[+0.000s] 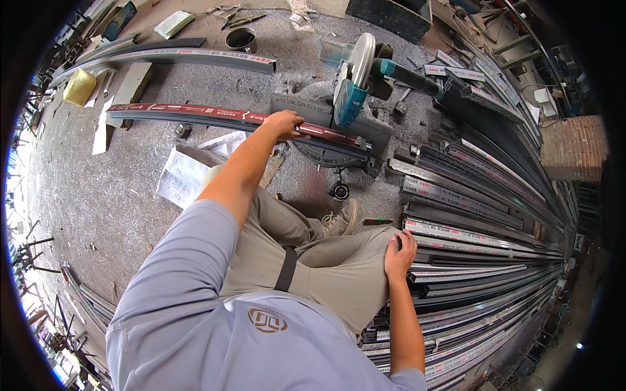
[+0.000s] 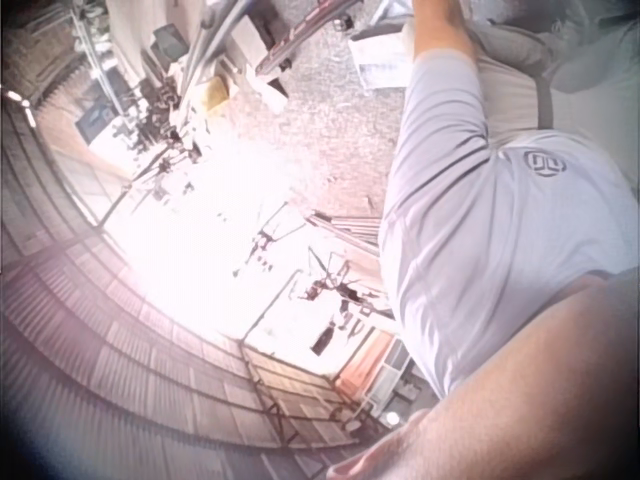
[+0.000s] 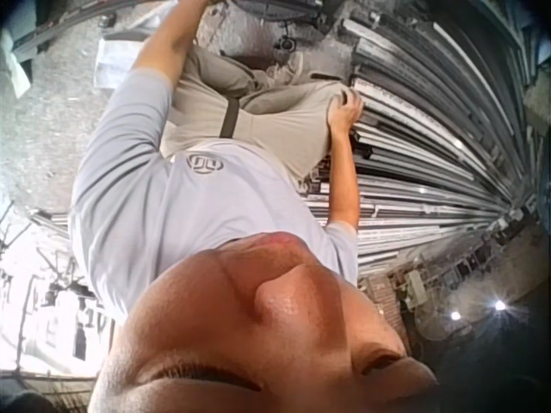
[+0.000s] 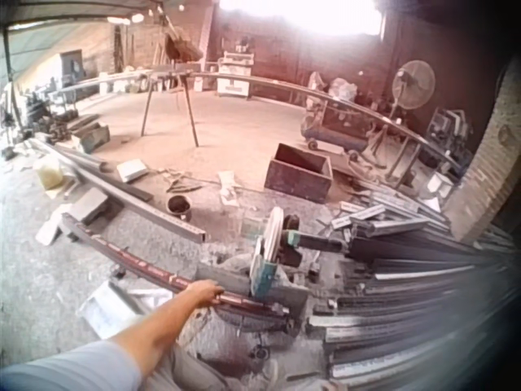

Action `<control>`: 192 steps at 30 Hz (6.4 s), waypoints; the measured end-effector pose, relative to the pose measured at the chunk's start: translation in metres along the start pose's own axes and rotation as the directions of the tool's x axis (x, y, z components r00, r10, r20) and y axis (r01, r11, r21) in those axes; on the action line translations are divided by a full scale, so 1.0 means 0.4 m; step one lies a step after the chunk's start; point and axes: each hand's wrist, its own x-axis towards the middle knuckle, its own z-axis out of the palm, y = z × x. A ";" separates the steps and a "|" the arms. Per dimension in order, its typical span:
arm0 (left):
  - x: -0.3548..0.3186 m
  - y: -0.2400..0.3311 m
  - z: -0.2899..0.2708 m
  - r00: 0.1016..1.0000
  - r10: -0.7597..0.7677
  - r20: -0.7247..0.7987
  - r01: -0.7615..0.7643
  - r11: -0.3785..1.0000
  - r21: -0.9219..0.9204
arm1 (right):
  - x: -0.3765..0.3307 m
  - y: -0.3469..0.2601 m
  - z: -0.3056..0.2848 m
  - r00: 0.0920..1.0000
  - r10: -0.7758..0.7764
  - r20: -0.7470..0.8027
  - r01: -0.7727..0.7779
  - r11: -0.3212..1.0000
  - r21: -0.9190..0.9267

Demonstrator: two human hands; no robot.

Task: The person walks through a cluttered workshop, sits on the floor, and uses a miter saw to cut long metal profiles. He measures and aligns the profiles before cutting, then stacks the cut pieces.

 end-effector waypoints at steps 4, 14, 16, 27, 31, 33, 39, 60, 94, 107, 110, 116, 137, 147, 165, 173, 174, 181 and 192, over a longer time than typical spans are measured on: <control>0.048 -0.033 0.016 0.998 0.004 0.061 -0.004 1.000 0.001 | -0.001 0.002 0.000 1.000 0.009 -0.003 -0.009 1.000 0.019; 0.070 -0.052 0.047 1.000 0.012 0.019 -0.013 0.999 0.035 | 0.010 0.006 0.005 0.999 0.013 0.031 -0.014 1.000 0.002; 0.050 -0.032 0.044 0.997 -0.066 0.026 0.064 0.996 0.065 | 0.014 0.005 0.006 0.999 0.020 0.041 -0.020 1.000 -0.003; -0.167 -0.062 -0.005 0.976 -0.210 -0.052 0.208 0.841 0.500 | 0.030 -0.010 0.004 0.996 0.031 0.085 -0.028 0.999 -0.027; -0.187 -0.174 0.017 0.934 -0.306 -0.184 0.355 0.738 0.574 | 0.025 -0.009 0.001 0.996 0.027 0.084 -0.023 0.999 -0.045; -0.184 -0.203 0.026 0.939 -0.234 -0.253 0.340 0.752 0.565 | 0.022 -0.007 0.001 0.996 0.027 0.084 -0.022 0.998 -0.060; -0.124 -0.264 -0.068 0.949 -0.277 0.152 0.187 0.881 0.435 | 0.019 -0.004 0.001 0.990 0.086 0.113 -0.080 0.996 -0.048; -0.134 -0.259 -0.086 0.931 -0.364 0.027 0.348 0.908 0.231 | 0.032 -0.008 0.001 0.992 0.050 0.114 -0.045 0.998 -0.048; -0.932 0.177 -0.023 0.833 -0.481 -0.273 0.333 0.830 -0.448 | 0.185 -0.042 0.090 0.818 0.019 0.575 0.108 0.977 -0.186; -1.046 0.129 0.148 0.687 -0.683 0.248 0.399 0.070 -0.914 | -0.085 -0.061 -0.109 0.924 -0.217 0.316 0.249 0.966 -0.064; -1.039 0.197 0.123 0.631 -0.727 0.272 0.380 -0.017 -0.925 | -0.125 -0.066 -0.115 0.967 -0.102 0.236 0.125 0.988 -0.088; -1.050 0.258 0.018 0.683 -0.727 0.069 0.449 0.344 -0.824 | -0.132 -0.079 -0.114 0.980 0.156 0.123 -0.150 0.987 -0.060; -1.049 0.398 0.008 0.869 -0.239 -0.434 0.117 0.950 -0.289 | -0.143 -0.106 -0.124 0.988 0.123 0.097 -0.113 0.988 -0.100; -1.030 0.416 0.010 0.856 -0.273 -0.440 0.165 0.949 -0.269 | -0.140 -0.046 -0.101 0.979 0.152 0.133 -0.140 0.986 -0.093; -0.952 0.508 -0.033 0.867 -0.242 -0.435 0.263 0.965 -0.013 | -0.094 0.074 -0.036 0.953 0.260 0.158 -0.303 0.770 0.561; -0.931 0.537 -0.041 0.894 -0.227 -0.386 0.309 0.937 0.165 | -0.431 0.019 -0.085 0.900 0.353 0.255 -0.426 0.596 0.680; -0.927 0.542 -0.043 0.899 -0.200 -0.391 0.289 0.939 0.184 | -0.476 0.011 -0.087 0.892 0.378 0.248 -0.441 0.608 0.661; -0.913 0.559 -0.050 0.912 -0.182 -0.368 0.286 0.924 0.252 | -0.751 -0.006 -0.106 0.779 0.551 0.298 -0.607 0.543 0.580; -0.917 0.565 -0.055 0.929 -0.170 -0.329 0.269 0.921 0.281 | -0.906 0.007 -0.112 0.823 0.347 0.450 -0.542 0.240 0.806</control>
